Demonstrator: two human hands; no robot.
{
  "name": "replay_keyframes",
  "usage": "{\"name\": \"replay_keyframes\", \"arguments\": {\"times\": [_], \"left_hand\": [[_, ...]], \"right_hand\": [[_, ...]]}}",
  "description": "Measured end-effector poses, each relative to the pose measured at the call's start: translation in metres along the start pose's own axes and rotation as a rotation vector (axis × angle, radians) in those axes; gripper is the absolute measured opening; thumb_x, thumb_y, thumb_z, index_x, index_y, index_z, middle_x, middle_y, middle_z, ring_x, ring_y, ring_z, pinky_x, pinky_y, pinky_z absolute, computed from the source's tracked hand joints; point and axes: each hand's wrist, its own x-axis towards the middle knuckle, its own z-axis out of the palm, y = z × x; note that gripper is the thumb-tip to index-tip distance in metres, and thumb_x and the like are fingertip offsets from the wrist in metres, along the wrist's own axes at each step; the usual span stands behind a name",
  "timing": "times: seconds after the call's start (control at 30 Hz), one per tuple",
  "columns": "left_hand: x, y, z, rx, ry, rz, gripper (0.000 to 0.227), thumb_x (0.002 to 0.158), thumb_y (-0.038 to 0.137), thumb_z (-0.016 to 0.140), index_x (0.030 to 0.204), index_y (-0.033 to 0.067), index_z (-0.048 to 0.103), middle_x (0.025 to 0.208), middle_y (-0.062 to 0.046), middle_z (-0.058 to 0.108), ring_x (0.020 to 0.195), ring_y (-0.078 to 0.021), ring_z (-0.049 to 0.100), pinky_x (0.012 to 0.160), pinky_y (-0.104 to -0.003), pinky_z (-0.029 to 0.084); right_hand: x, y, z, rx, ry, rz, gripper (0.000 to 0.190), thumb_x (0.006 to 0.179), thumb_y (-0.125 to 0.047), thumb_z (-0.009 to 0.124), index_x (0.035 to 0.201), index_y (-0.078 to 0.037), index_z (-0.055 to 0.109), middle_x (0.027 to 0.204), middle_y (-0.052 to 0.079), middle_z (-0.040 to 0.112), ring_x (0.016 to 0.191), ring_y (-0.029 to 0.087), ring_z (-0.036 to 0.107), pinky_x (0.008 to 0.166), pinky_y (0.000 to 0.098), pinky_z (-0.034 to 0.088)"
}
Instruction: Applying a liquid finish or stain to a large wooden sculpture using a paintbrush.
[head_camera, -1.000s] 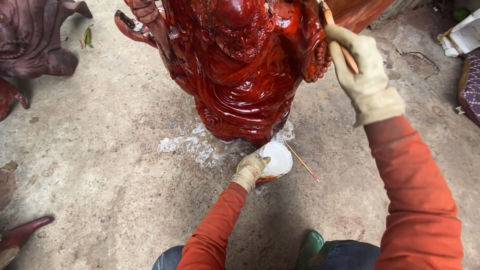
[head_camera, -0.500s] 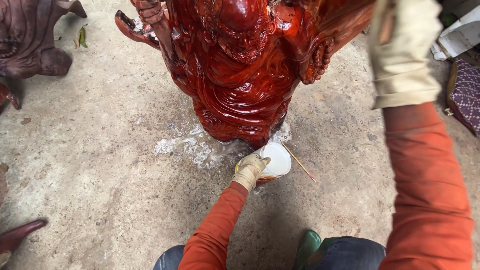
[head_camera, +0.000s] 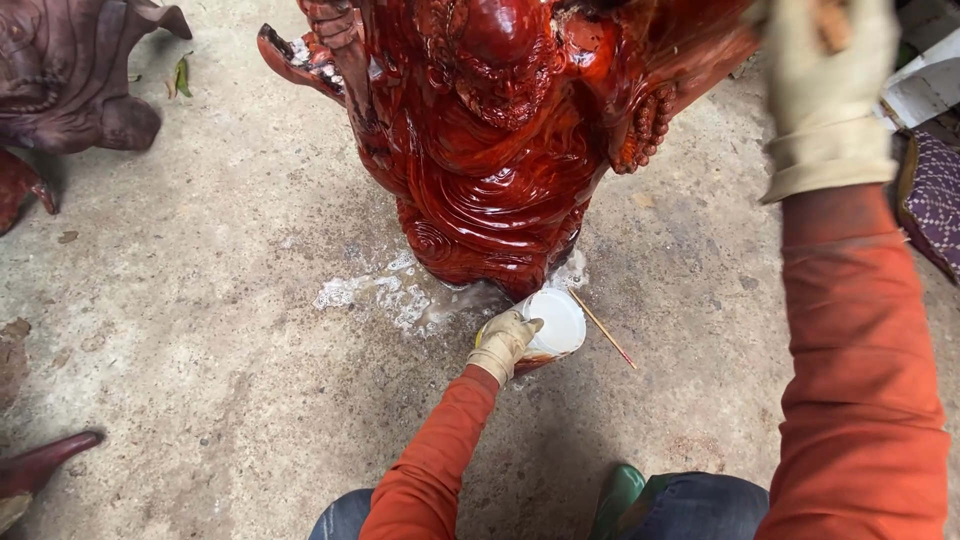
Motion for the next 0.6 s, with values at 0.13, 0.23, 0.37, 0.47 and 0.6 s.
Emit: {"name": "replay_keyframes", "arguments": {"times": [0.13, 0.23, 0.37, 0.47, 0.6], "left_hand": [[0.002, -0.002, 0.003, -0.103, -0.005, -0.002, 0.065, 0.087, 0.059, 0.065, 0.135, 0.0145, 0.064, 0.132, -0.011, 0.068, 0.121, -0.0378, 0.063, 0.107, -0.043, 0.048], [-0.004, 0.007, 0.000, -0.073, 0.010, -0.011, 0.067, 0.086, 0.060, 0.065, 0.135, 0.0135, 0.064, 0.134, -0.013, 0.067, 0.123, -0.0391, 0.061, 0.108, -0.044, 0.048], [-0.010, 0.016, -0.001, 0.028, 0.009, -0.014, 0.066, 0.087, 0.060, 0.064, 0.134, 0.0129, 0.066, 0.134, -0.014, 0.067, 0.123, -0.0402, 0.061, 0.107, -0.045, 0.048], [-0.010, 0.017, -0.001, -0.009, 0.010, -0.069, 0.068, 0.087, 0.063, 0.066, 0.137, 0.0172, 0.064, 0.137, -0.016, 0.063, 0.125, -0.0425, 0.059, 0.108, -0.048, 0.049], [0.002, 0.010, 0.007, -0.033, 0.036, -0.001, 0.062, 0.089, 0.059, 0.065, 0.129, 0.0118, 0.068, 0.125, -0.013, 0.071, 0.116, -0.0389, 0.066, 0.100, -0.045, 0.053]], "right_hand": [[0.028, 0.077, 0.000, -0.318, 0.529, -0.141, 0.038, 0.098, -0.016, 0.091, 0.082, -0.016, 0.057, 0.076, -0.003, 0.057, 0.067, 0.012, 0.049, 0.058, 0.0322, 0.048], [0.013, -0.035, 0.012, -0.253, 0.253, -0.153, 0.017, 0.106, -0.025, 0.082, 0.097, -0.016, 0.072, 0.087, 0.001, 0.071, 0.077, 0.017, 0.068, 0.061, 0.0344, 0.056], [0.001, -0.161, 0.013, -0.161, -0.144, 0.050, 0.056, 0.121, -0.022, 0.067, 0.079, -0.016, 0.031, 0.069, -0.003, 0.037, 0.064, 0.017, 0.035, 0.065, 0.0423, 0.034], [-0.009, -0.170, 0.012, -0.043, -0.189, -0.290, 0.021, 0.125, -0.017, 0.076, 0.106, -0.010, 0.071, 0.073, 0.004, 0.056, 0.066, 0.022, 0.056, 0.064, 0.0416, 0.044], [-0.010, -0.174, 0.028, 0.054, -0.308, -0.560, 0.015, 0.112, -0.001, 0.062, 0.125, -0.006, 0.067, 0.115, 0.015, 0.069, 0.104, 0.037, 0.064, 0.090, 0.0475, 0.049]]}}
